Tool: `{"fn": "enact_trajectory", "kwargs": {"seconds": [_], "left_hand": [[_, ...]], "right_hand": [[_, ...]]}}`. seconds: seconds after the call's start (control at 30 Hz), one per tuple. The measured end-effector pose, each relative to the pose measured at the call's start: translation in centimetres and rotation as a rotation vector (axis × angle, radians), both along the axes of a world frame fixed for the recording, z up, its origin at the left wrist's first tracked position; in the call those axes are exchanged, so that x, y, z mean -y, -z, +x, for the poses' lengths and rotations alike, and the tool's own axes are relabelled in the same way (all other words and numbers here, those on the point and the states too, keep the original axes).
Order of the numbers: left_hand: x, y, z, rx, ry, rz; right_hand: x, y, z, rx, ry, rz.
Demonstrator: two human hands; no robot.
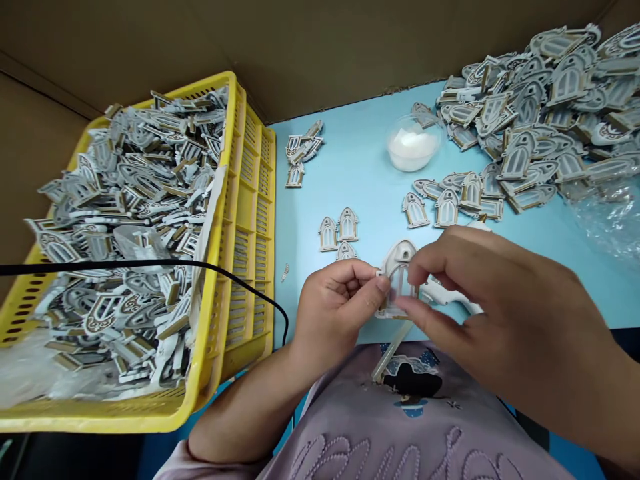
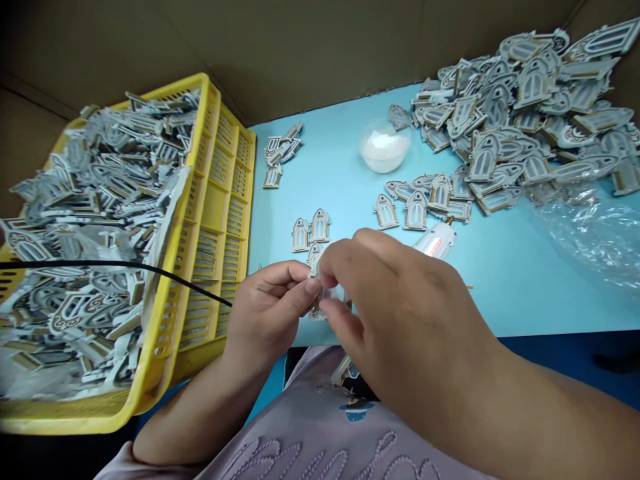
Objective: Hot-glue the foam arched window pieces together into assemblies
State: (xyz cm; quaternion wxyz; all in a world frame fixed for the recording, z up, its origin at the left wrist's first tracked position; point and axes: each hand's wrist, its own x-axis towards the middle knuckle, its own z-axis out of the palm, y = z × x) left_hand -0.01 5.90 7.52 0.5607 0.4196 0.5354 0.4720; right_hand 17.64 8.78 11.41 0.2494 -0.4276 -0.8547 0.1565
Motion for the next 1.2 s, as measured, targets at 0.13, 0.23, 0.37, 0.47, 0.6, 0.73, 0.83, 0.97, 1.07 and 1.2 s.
{"fn": "enact_trajectory", "kwargs": {"seconds": [0.13, 0.23, 0.37, 0.47, 0.6, 0.73, 0.83, 0.97, 1.07, 1.2], "left_hand": [[-0.1, -0.1, 0.0, -0.018, -0.005, 0.002], [-0.1, -0.1, 0.0, -0.018, -0.011, 0.007], [0.1, -0.1, -0.1, 0.008, 0.007, 0.011], [0.1, 0.0, -0.2, 0.018, 0.029, 0.005], [0.0, 0.1, -0.2, 0.006, 0.029, 0.023], [-0.1, -0.1, -0.2, 0.01, 0.031, 0.037], [-0.1, -0.1, -0.1, 0.027, 0.036, 0.039], [0.0, 0.1, -0.3, 0.032, 0.037, 0.029], [0.0, 0.2, -0.4, 0.042, 0.043, 0.02], [0.0, 0.3, -0.4, 0.058, 0.043, 0.011]], "right_hand": [[0.2, 0.2, -0.2, 0.032, -0.036, -0.012], [0.2, 0.3, -0.1, 0.03, -0.024, 0.049], [0.0, 0.1, 0.1, 0.045, 0.041, 0.125], [-0.2, -0.3, 0.3, 0.031, 0.075, 0.15], [0.0, -0.5, 0.4, 0.01, -0.002, 0.062], [0.2, 0.0, 0.2, 0.043, -0.068, 0.006], [0.3, 0.3, 0.2, 0.054, -0.074, 0.021], [0.0, 0.5, 0.2, 0.021, -0.058, 0.045], [-0.2, 0.4, 0.3, 0.03, -0.005, 0.134], [-0.3, -0.2, 0.7, -0.001, 0.018, 0.192]]}}
